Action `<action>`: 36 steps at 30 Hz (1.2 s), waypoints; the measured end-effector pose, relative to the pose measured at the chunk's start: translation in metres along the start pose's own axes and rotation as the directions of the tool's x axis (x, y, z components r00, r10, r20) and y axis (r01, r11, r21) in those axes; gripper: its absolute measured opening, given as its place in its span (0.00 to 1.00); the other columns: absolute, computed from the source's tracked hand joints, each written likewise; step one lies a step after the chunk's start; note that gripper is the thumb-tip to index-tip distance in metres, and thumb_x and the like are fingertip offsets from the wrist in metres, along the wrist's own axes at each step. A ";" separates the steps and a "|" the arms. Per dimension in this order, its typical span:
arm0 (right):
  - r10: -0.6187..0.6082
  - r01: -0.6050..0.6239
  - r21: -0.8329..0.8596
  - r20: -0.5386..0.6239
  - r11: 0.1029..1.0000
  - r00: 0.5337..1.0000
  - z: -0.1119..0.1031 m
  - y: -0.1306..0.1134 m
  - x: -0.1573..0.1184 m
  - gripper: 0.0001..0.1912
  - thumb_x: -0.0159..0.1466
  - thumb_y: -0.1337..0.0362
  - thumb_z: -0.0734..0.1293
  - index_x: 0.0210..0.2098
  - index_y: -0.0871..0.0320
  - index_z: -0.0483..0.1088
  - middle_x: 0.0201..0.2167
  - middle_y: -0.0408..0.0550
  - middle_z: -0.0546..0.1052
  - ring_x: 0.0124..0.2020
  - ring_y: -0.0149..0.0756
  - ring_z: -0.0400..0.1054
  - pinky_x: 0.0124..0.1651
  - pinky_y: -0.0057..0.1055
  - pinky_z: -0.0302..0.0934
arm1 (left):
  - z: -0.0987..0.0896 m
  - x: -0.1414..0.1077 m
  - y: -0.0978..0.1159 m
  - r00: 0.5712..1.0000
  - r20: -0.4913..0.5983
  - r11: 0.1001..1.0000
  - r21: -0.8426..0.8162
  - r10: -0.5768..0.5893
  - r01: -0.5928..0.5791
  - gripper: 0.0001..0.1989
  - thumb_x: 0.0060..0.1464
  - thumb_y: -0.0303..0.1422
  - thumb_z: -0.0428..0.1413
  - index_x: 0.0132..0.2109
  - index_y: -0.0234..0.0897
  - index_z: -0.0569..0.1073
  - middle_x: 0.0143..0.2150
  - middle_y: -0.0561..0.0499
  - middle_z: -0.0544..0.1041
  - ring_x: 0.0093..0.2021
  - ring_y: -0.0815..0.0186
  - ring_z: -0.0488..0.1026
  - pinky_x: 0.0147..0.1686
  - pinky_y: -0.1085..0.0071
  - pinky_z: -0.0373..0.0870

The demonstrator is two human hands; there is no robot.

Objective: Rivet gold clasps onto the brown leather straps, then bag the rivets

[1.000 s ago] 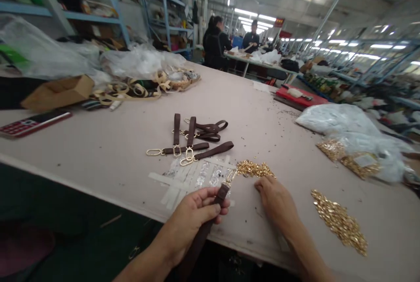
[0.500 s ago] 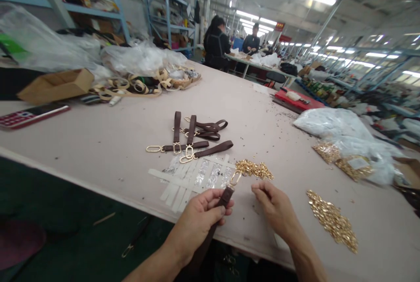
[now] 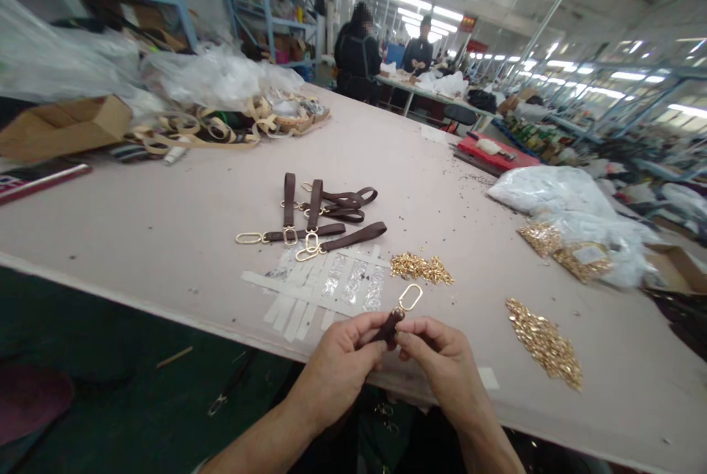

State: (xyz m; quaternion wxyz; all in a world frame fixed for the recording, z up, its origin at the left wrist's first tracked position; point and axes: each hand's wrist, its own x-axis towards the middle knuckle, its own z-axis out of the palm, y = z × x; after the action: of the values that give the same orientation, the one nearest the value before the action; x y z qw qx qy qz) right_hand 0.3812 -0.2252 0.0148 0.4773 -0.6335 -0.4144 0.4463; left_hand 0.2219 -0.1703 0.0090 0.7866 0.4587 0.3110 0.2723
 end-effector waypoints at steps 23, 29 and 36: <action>-0.272 0.047 -0.622 -0.272 0.781 0.923 -0.100 0.014 -0.010 0.10 0.65 0.63 0.63 0.45 0.56 0.71 0.40 0.47 0.80 0.41 0.35 0.73 0.47 0.31 0.67 | 0.013 0.008 -0.015 0.982 -0.124 0.969 0.184 -0.141 0.163 0.32 0.47 0.45 0.62 0.58 0.37 0.74 0.39 0.47 0.81 0.26 0.68 0.70 0.23 0.76 0.68; -0.331 -0.160 -0.901 -0.306 0.402 0.893 -0.206 0.040 0.038 0.21 0.62 0.75 0.56 0.51 0.65 0.71 0.50 0.63 0.76 0.52 0.48 0.69 0.57 0.46 0.60 | -0.001 0.005 -0.016 0.958 -0.169 0.963 0.102 -0.231 0.251 0.24 0.51 0.47 0.61 0.49 0.35 0.80 0.34 0.45 0.81 0.31 0.63 0.72 0.29 0.73 0.70; -0.309 -0.037 -0.973 -0.108 0.229 0.945 -0.187 0.043 0.040 0.19 0.63 0.76 0.59 0.47 0.59 0.75 0.44 0.54 0.79 0.46 0.45 0.68 0.54 0.40 0.61 | -0.014 0.003 -0.022 0.913 -0.257 0.949 -0.090 -0.316 0.303 0.21 0.45 0.41 0.66 0.47 0.37 0.81 0.42 0.44 0.82 0.38 0.58 0.77 0.36 0.69 0.76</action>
State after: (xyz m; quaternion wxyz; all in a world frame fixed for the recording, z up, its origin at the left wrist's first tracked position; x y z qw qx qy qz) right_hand 0.5752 -0.2396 -0.0068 0.0765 -0.8080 -0.5827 -0.0416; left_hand 0.2166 -0.1697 -0.0171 0.7813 0.3433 0.4765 0.2112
